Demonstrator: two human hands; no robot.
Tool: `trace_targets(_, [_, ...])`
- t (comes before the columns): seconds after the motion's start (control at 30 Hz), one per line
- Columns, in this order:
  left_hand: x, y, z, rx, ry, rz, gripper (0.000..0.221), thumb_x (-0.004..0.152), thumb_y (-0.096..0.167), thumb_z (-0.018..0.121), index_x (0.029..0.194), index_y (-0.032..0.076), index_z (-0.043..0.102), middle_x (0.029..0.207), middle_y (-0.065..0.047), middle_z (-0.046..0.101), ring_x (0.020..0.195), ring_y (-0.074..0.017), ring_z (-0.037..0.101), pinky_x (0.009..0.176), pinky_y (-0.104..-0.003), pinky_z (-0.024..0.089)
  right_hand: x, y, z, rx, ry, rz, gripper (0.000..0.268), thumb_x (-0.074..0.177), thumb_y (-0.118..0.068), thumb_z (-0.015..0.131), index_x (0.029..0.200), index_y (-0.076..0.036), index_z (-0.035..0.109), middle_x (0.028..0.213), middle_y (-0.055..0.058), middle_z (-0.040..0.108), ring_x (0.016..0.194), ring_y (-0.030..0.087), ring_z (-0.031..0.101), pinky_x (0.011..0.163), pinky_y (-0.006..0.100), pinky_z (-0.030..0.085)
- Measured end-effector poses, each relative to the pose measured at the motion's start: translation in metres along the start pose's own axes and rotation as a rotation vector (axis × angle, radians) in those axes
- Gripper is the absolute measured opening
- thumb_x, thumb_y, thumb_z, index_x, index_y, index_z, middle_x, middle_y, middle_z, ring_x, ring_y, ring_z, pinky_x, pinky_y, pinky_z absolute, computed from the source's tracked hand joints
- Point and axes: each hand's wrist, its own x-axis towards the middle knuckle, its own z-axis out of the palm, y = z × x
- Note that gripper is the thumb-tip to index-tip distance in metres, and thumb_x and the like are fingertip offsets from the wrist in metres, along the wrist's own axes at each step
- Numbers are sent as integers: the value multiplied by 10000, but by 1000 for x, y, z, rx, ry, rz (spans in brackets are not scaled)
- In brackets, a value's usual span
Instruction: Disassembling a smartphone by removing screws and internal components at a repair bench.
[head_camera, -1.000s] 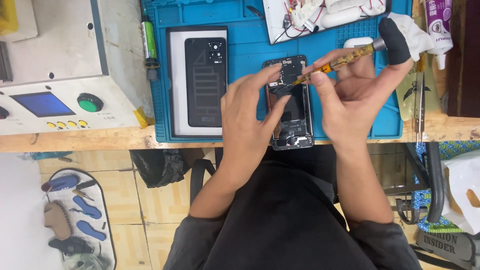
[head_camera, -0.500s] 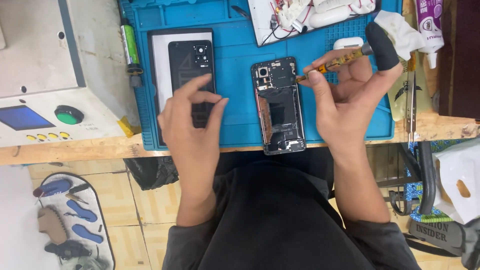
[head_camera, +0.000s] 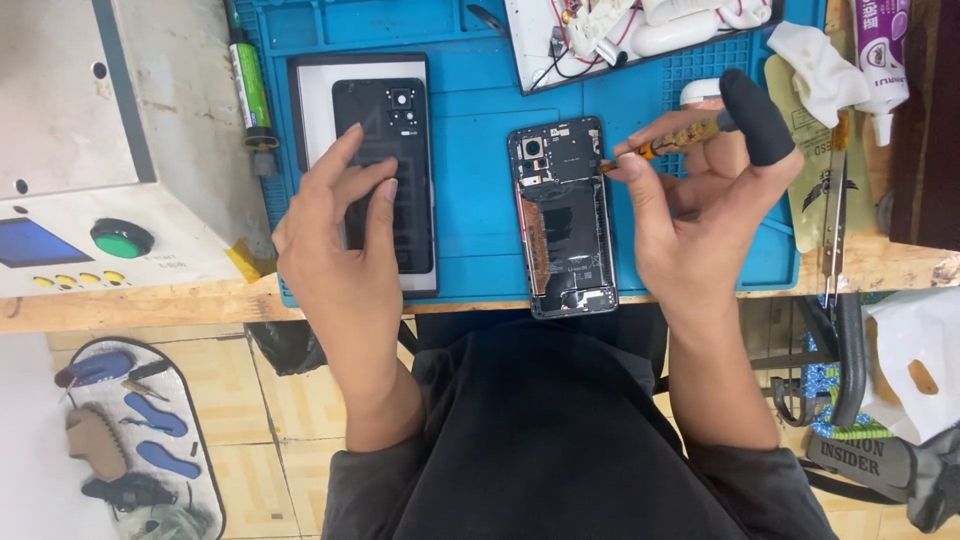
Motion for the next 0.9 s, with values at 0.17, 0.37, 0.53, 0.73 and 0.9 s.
trace_targets(0.17, [1,-2,1,22,2,26,418,1160,64,747,1527,196,595,1335,-30,824,1370,-238,719,1244,-497,447,7,2,-2,-331,-43,-162,289,1081,123,870,1256,83,644,1161,274,610,1016,394,705,878,452,706])
trace_targets(0.37, [4,24,2,-70,6,50,363,1163,36,739,1490,147,626,1388,-68,763,1371,-254,697,1240,-466,496,2,1,-10,-351,-80,-256,517,1187,90,827,1547,-98,507,1258,244,729,1113,391,777,1039,544,663])
trace_targets(0.53, [2,55,23,-399,-364,165,403,1233,241,553,1627,174,495,1638,-48,643,1565,-261,637,1339,-418,508,16,-11,-6,50,-145,-224,461,1232,34,592,1605,-57,338,1382,408,638,1231,496,737,1180,575,636])
trace_targets(0.73, [-9,70,53,-966,-693,116,583,1311,287,440,1820,175,181,1953,-13,232,1876,-285,424,1525,-393,509,23,-11,-11,-292,-19,-390,505,1228,-493,430,1412,-38,546,1402,245,473,1313,399,534,1077,540,545])
trace_targets(0.9, [-26,71,49,-865,-271,30,406,1238,335,324,1505,72,481,1208,-134,735,765,-140,537,843,-312,540,24,-8,-14,-316,3,-413,547,1241,-495,370,1374,-3,569,1332,277,540,1245,427,567,1045,561,531])
